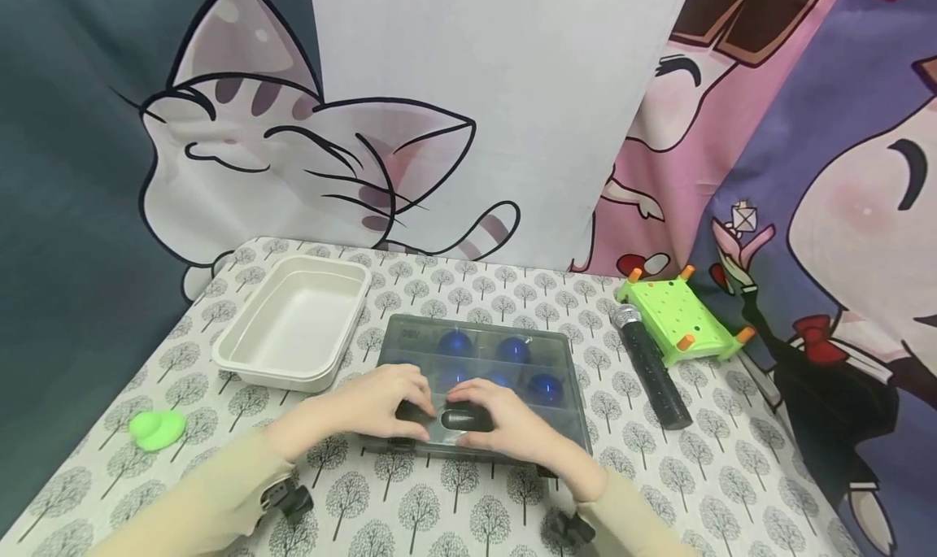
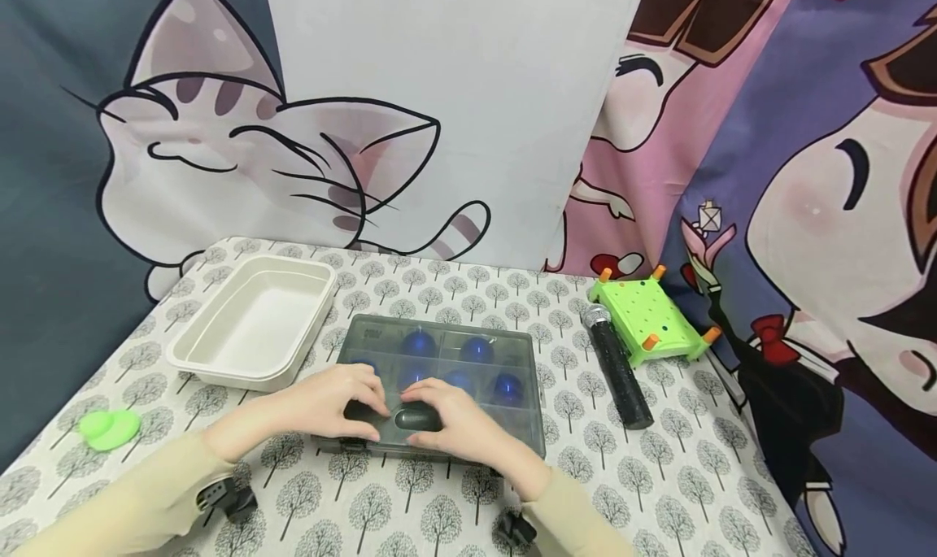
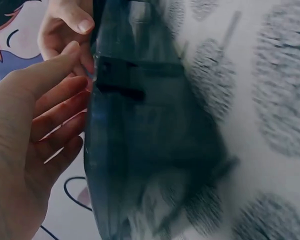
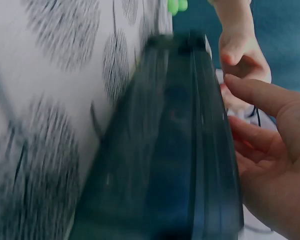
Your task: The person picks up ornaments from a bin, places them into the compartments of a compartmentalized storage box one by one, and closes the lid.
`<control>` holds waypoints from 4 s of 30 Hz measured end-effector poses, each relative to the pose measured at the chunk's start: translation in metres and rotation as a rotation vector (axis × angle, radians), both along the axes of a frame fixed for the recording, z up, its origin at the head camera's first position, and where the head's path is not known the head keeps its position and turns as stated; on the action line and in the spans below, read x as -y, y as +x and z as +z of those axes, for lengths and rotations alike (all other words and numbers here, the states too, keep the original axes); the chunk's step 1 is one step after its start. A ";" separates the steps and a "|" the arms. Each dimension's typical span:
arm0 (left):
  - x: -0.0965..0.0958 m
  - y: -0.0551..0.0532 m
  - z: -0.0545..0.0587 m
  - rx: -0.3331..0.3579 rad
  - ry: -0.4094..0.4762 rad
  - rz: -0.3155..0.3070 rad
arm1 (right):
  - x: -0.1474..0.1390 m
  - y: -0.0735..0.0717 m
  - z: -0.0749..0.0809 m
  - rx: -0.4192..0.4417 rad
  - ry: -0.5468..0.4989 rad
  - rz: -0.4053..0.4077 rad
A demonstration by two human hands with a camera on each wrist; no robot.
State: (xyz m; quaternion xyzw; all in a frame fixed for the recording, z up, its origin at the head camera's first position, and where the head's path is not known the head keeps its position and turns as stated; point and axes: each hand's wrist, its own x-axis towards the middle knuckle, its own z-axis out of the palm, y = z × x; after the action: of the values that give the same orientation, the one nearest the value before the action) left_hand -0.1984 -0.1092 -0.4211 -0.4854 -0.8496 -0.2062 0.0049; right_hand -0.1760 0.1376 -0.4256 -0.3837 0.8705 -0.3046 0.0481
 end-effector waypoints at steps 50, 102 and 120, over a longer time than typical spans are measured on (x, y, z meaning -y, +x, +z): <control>-0.133 0.015 -0.009 0.047 -0.088 -0.050 | -0.130 -0.015 -0.014 0.002 -0.021 -0.101; -0.157 0.035 -0.019 -0.176 0.016 0.197 | -0.134 -0.014 -0.019 -0.001 -0.063 -0.105; -0.142 0.031 -0.014 0.076 0.161 0.097 | -0.131 -0.014 -0.010 -0.025 -0.023 -0.070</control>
State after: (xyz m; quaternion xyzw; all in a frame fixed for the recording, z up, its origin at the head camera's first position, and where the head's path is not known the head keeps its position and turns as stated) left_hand -0.1674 0.0326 -0.4350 -0.4334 -0.8524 -0.2918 0.0217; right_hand -0.1897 0.2685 -0.4353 -0.3574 0.8803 -0.3113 0.0223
